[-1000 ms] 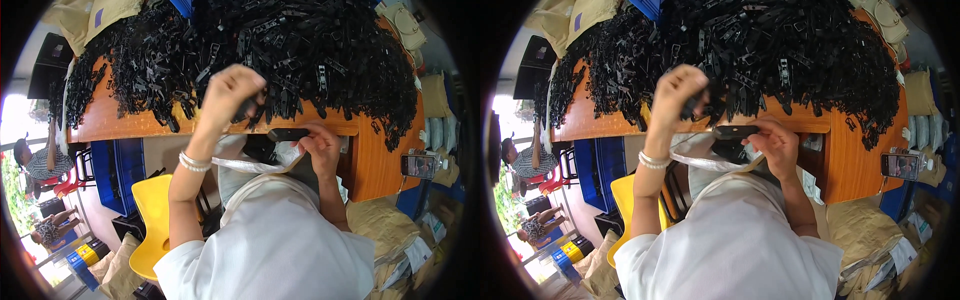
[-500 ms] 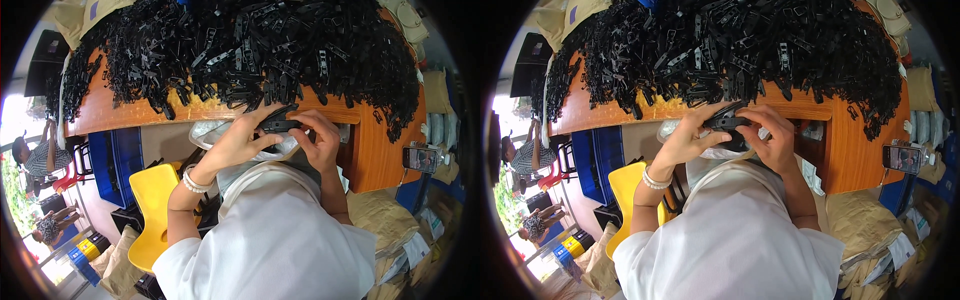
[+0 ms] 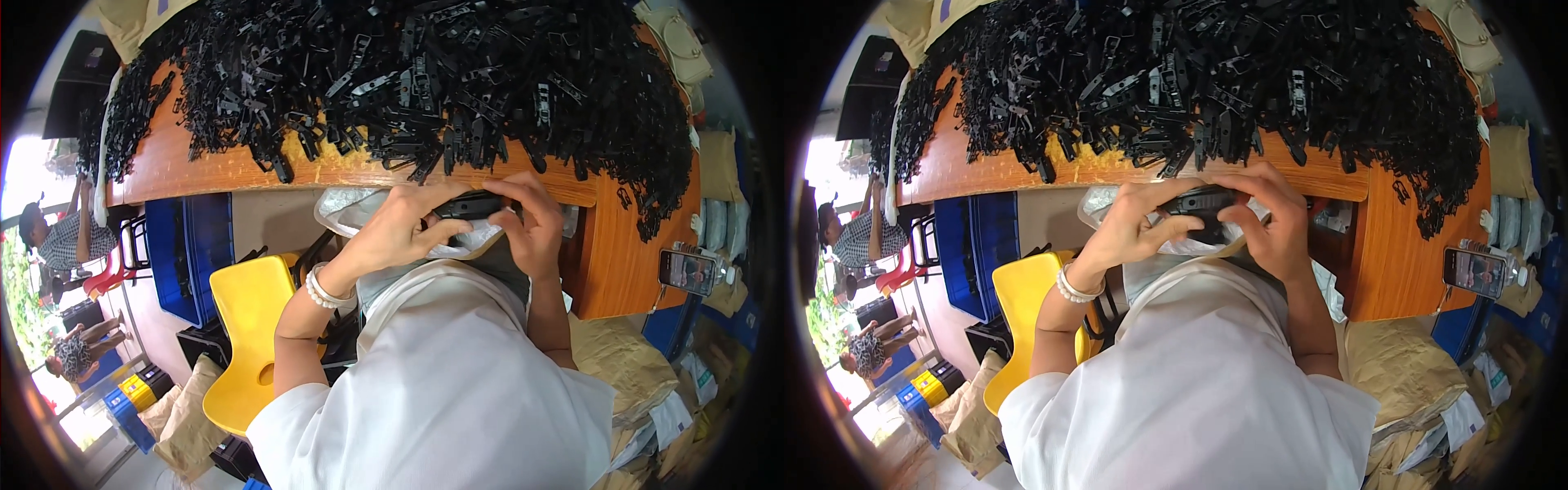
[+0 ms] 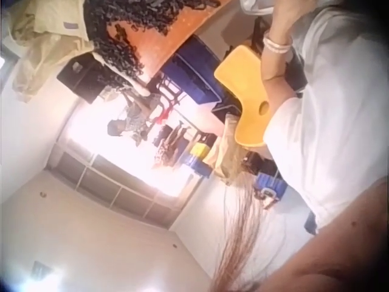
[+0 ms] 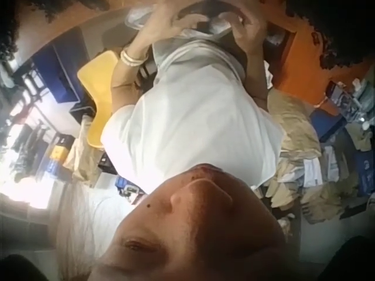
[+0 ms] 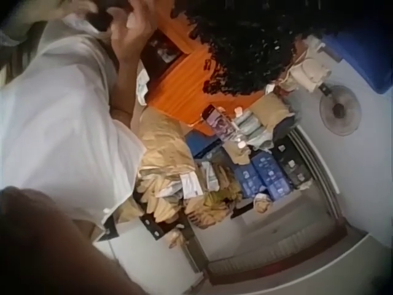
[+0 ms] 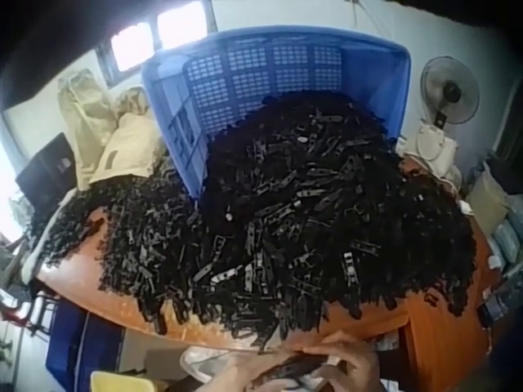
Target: The recorder is inspecting small black plastic components at a production workstation.
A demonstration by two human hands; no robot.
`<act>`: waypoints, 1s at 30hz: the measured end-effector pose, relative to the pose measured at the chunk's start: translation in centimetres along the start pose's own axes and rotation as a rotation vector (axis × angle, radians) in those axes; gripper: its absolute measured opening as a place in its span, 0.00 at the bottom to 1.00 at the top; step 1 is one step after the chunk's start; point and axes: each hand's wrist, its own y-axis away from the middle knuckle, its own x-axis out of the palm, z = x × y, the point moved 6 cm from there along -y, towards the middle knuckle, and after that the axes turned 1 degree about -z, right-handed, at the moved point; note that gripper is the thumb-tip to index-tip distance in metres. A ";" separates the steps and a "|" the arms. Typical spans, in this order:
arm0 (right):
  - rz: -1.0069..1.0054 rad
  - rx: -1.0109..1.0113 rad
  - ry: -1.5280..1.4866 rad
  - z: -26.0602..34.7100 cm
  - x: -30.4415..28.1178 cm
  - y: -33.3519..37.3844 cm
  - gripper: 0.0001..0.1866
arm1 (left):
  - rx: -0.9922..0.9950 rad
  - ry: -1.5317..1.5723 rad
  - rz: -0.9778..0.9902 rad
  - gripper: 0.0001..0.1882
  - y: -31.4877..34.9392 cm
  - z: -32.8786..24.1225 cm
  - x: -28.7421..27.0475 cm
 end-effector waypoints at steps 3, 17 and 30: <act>0.010 0.155 -0.299 0.3 0.6 -0.2 0.13 | 0.027 0.154 -0.008 0.18 1.1 1.3 0.1; 0.119 0.203 -0.091 -1.2 2.1 2.6 0.08 | -0.417 -0.801 -0.876 0.11 4.5 10.7 -14.0; -0.624 0.437 0.674 -10.2 -13.3 5.3 0.04 | -0.097 -0.014 -0.984 0.09 0.3 6.8 -8.2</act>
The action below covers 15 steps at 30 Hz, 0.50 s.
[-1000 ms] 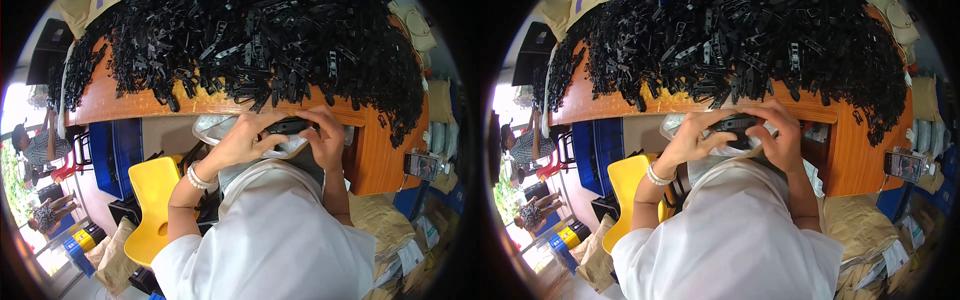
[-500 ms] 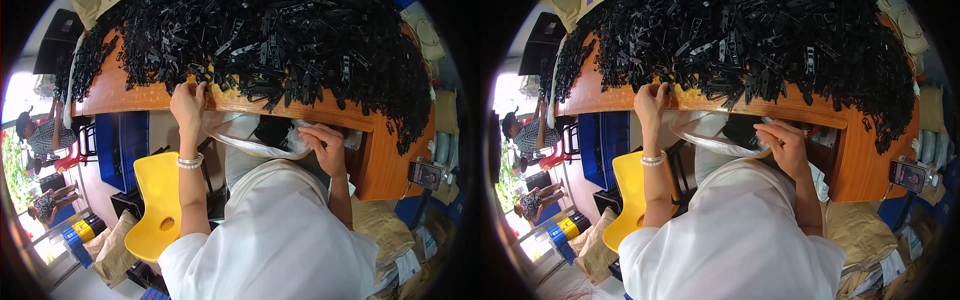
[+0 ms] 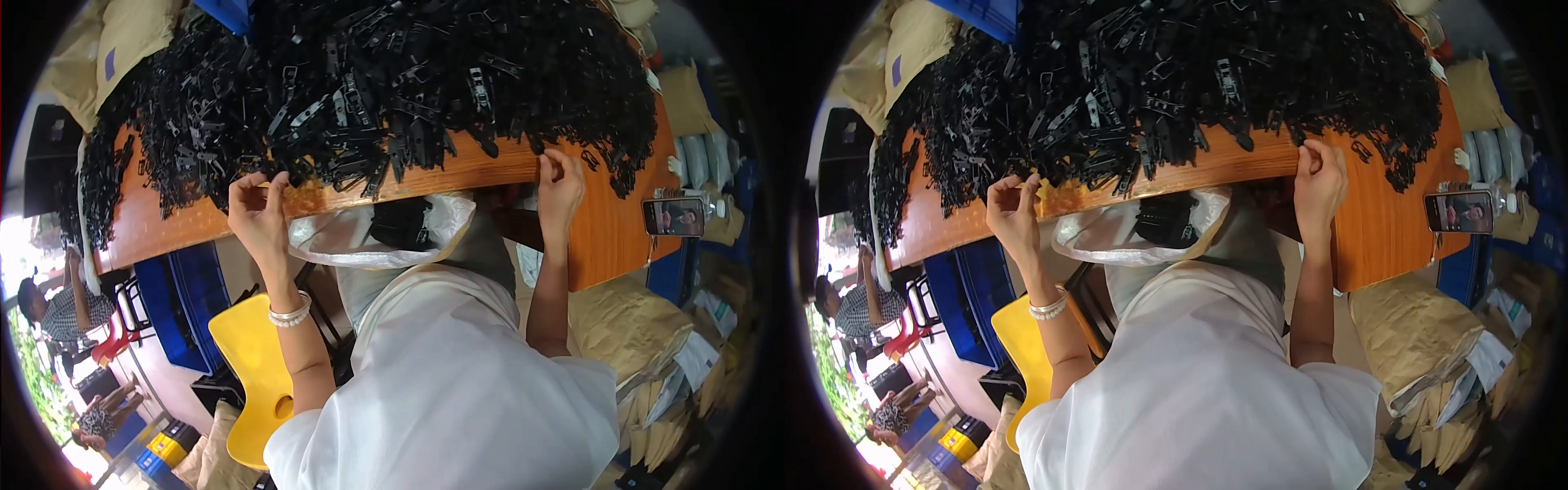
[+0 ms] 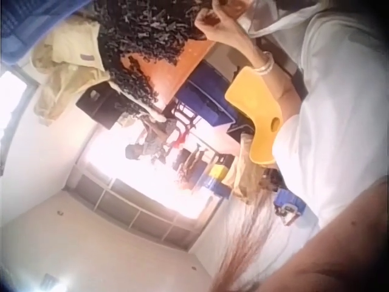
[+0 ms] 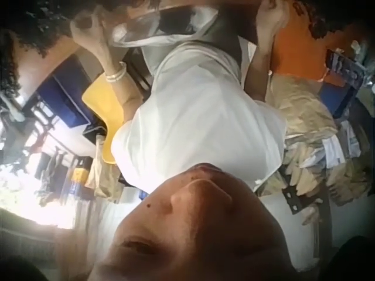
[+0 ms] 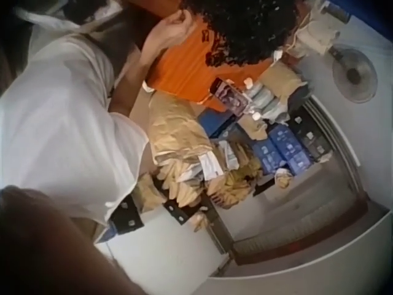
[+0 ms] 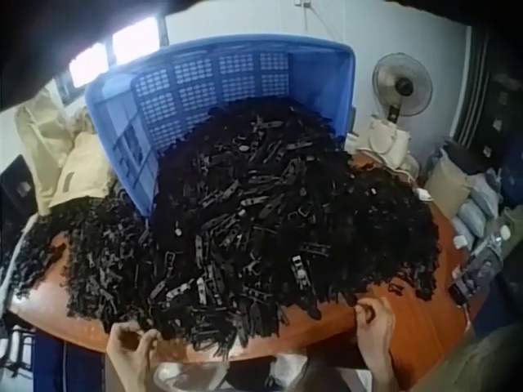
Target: The recorder is inspecting small black plastic components at a production workstation.
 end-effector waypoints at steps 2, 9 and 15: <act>-0.076 0.020 0.138 -1.5 -0.8 -1.1 0.04 | 0.109 0.019 0.047 0.14 0.8 -1.3 1.8; -0.034 -0.185 0.154 -3.4 -0.8 -3.9 0.06 | 0.045 0.059 0.188 0.20 3.0 -3.6 6.1; -0.037 -0.165 0.180 -4.3 -0.9 -4.6 0.05 | 0.075 0.011 0.277 0.19 4.1 -4.4 7.7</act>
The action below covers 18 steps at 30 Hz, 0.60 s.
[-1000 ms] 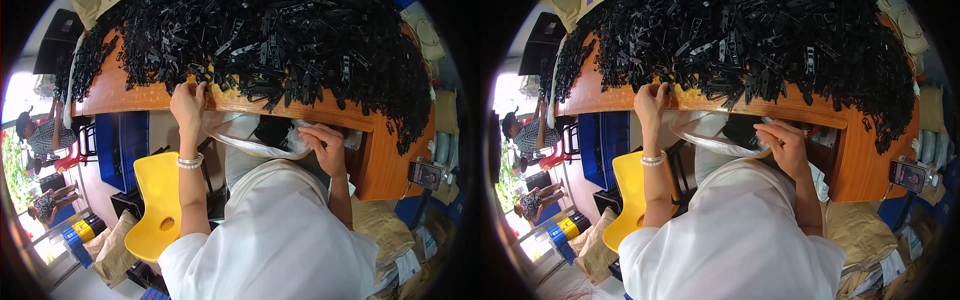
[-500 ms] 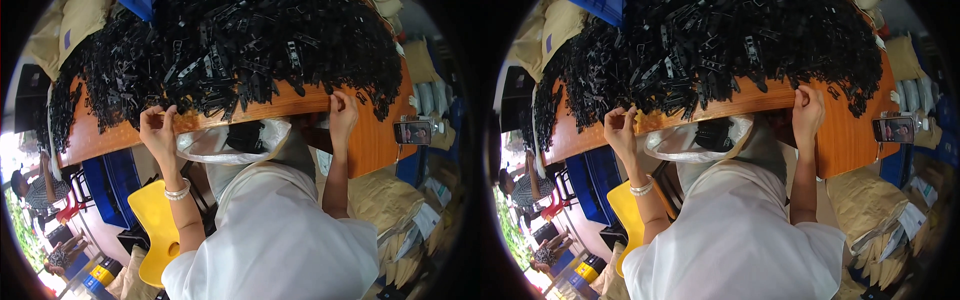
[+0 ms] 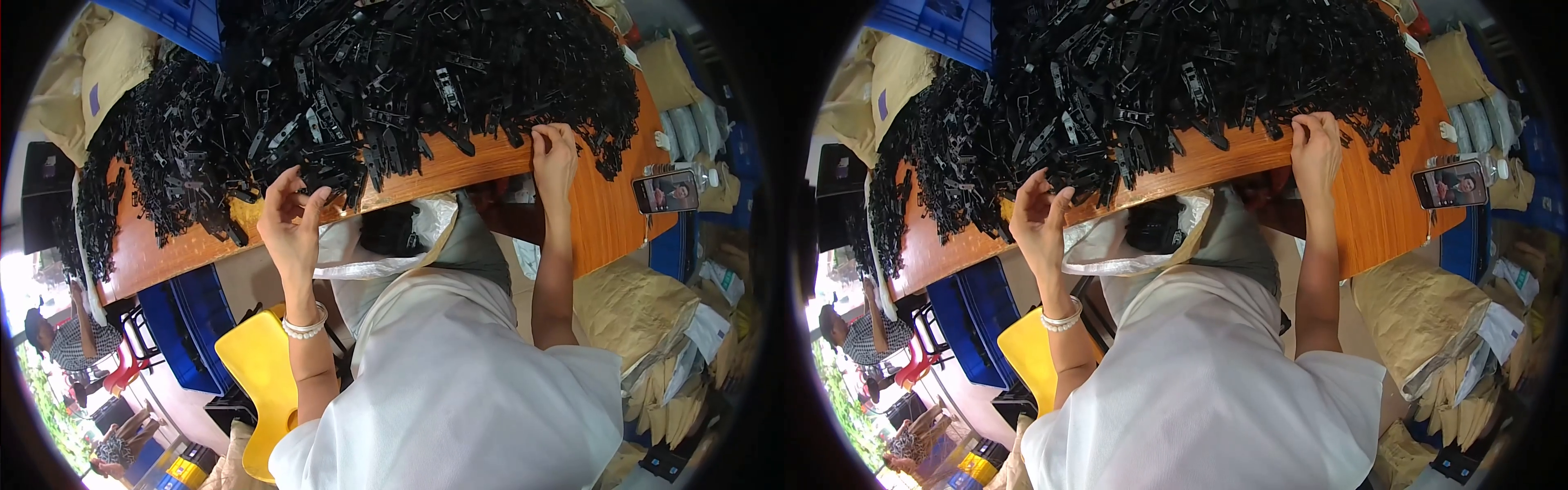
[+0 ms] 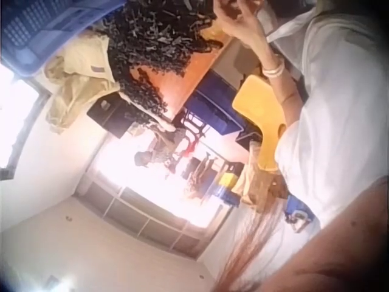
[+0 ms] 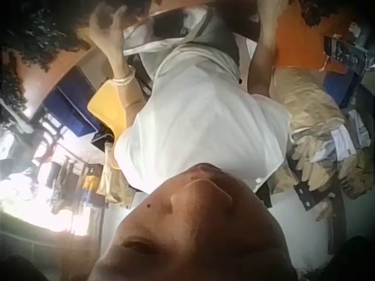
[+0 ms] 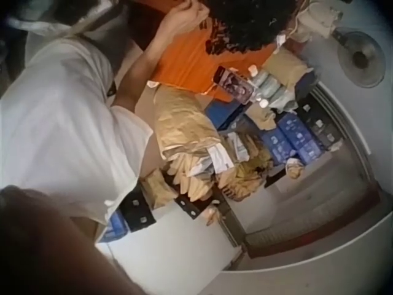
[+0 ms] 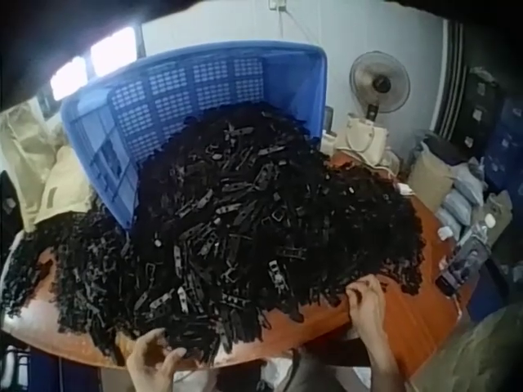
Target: The recorder is inspecting small black plastic components at a production workstation.
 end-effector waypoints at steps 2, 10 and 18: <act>0.005 0.042 -0.033 0.3 -0.1 -0.4 0.05 | -0.002 0.012 0.011 0.19 0.2 0.0 0.1; -0.035 -0.034 0.044 0.0 -0.4 -1.0 0.05 | 0.016 0.006 0.055 0.19 1.3 -0.7 1.0; 0.215 -0.187 -0.705 9.4 -3.5 0.3 0.06 | -0.599 0.977 0.664 0.19 4.1 -0.2 6.3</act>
